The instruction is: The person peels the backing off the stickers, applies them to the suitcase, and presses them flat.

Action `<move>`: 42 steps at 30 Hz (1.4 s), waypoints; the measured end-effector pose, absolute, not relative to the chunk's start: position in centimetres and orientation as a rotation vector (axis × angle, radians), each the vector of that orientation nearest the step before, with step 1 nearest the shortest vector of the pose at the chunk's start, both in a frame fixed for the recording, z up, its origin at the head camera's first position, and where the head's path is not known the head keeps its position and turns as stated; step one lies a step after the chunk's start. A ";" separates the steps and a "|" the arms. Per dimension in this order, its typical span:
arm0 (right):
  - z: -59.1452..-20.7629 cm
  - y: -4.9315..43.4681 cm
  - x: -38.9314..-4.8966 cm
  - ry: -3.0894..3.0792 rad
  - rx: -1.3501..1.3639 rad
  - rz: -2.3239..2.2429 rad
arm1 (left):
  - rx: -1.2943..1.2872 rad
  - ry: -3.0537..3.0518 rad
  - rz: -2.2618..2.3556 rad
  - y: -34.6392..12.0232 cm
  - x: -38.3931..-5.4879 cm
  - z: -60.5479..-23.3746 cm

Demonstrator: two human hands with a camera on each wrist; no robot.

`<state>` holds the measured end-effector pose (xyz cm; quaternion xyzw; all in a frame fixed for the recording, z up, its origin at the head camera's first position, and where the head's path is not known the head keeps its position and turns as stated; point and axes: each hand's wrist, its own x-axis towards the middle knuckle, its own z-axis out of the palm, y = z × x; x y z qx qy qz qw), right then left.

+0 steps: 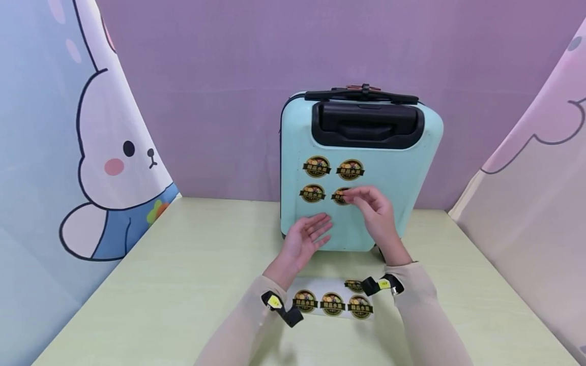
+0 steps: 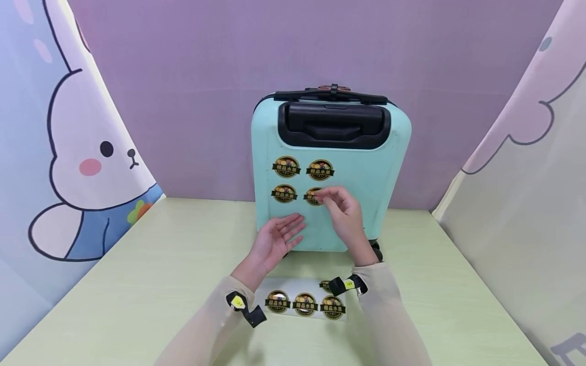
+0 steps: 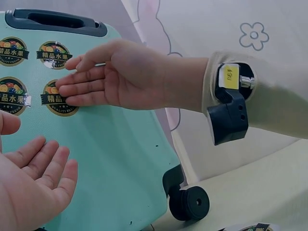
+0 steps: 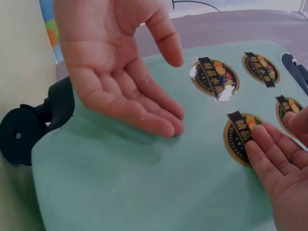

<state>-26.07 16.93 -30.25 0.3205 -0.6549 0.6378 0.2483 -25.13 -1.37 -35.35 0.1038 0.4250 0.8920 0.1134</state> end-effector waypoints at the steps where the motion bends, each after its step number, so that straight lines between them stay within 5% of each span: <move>1: -30.4 17.0 -26.1 -1.786 0.869 1.735 | 0.301 1.246 2.617 -1.4 -25.1 -35.4; 42: -34.7 18.2 -25.7 -2.007 0.814 1.733 | 0.278 1.367 2.510 -1.4 -25.1 -37.6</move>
